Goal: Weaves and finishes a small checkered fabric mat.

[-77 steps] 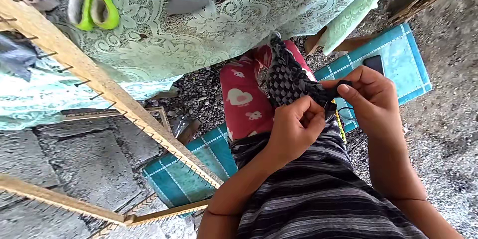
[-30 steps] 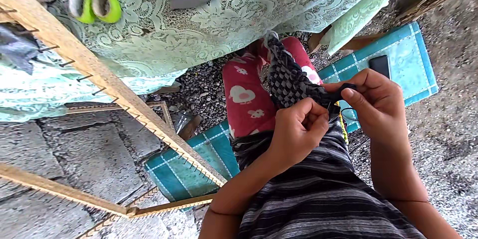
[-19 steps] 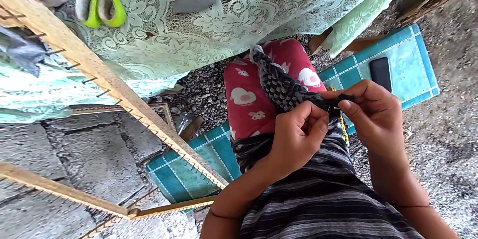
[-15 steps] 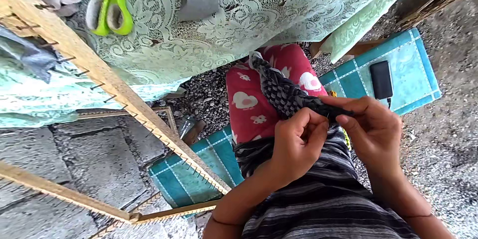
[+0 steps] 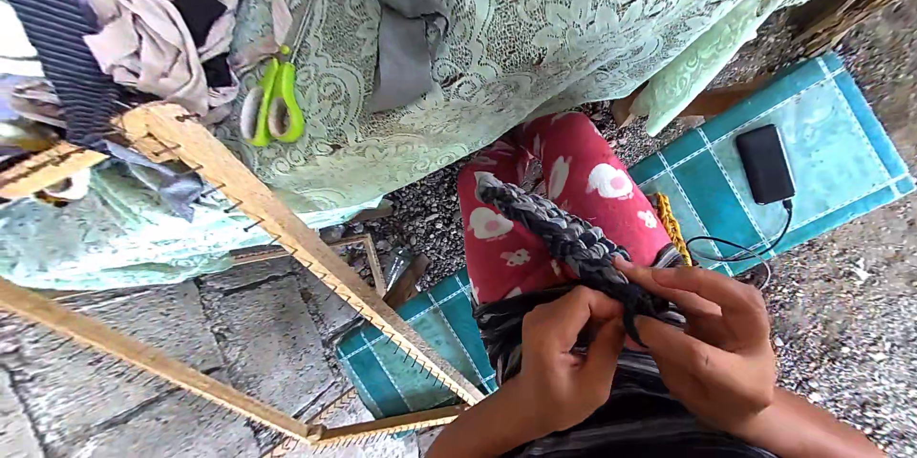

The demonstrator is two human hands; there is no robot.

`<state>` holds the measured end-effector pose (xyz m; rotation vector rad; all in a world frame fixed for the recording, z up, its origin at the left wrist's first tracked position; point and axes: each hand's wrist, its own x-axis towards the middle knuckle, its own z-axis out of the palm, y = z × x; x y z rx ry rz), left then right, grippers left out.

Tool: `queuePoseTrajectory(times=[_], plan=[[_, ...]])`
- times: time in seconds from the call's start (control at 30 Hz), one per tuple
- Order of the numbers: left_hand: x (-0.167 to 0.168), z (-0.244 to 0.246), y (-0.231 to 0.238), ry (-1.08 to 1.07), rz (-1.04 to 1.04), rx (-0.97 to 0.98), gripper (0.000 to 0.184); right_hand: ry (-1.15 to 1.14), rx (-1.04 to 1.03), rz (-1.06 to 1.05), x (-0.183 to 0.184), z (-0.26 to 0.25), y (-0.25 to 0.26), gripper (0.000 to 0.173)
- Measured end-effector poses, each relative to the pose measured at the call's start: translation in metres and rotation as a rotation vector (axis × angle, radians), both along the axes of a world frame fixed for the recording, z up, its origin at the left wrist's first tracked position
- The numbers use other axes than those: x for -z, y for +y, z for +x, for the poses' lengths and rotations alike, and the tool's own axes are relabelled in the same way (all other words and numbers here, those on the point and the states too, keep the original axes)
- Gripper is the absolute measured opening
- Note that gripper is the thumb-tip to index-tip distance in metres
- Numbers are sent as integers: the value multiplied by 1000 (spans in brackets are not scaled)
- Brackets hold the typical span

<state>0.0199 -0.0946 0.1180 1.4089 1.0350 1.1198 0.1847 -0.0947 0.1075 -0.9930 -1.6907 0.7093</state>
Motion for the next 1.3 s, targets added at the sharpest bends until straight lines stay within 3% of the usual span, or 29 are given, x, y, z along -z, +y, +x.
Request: queuePoseTrajectory(times=[0.5,0.7,0.97,1.17,1.3], plan=[[0,9,9,-66,-78,6,8,181,50,-118,7,5,11,2],[11,10,11,-97,-30,24,10,220,38,-194,18,13,11,28],[15,9,8,-93,4,35,11,303,49,-197,17,9,9,12],[16,6,1,-72,-4,13,12,266,61,-145,15,1,7,11],[19,9,0,-87,-118,-52,10,57,180,-68,31,-4,5,8]])
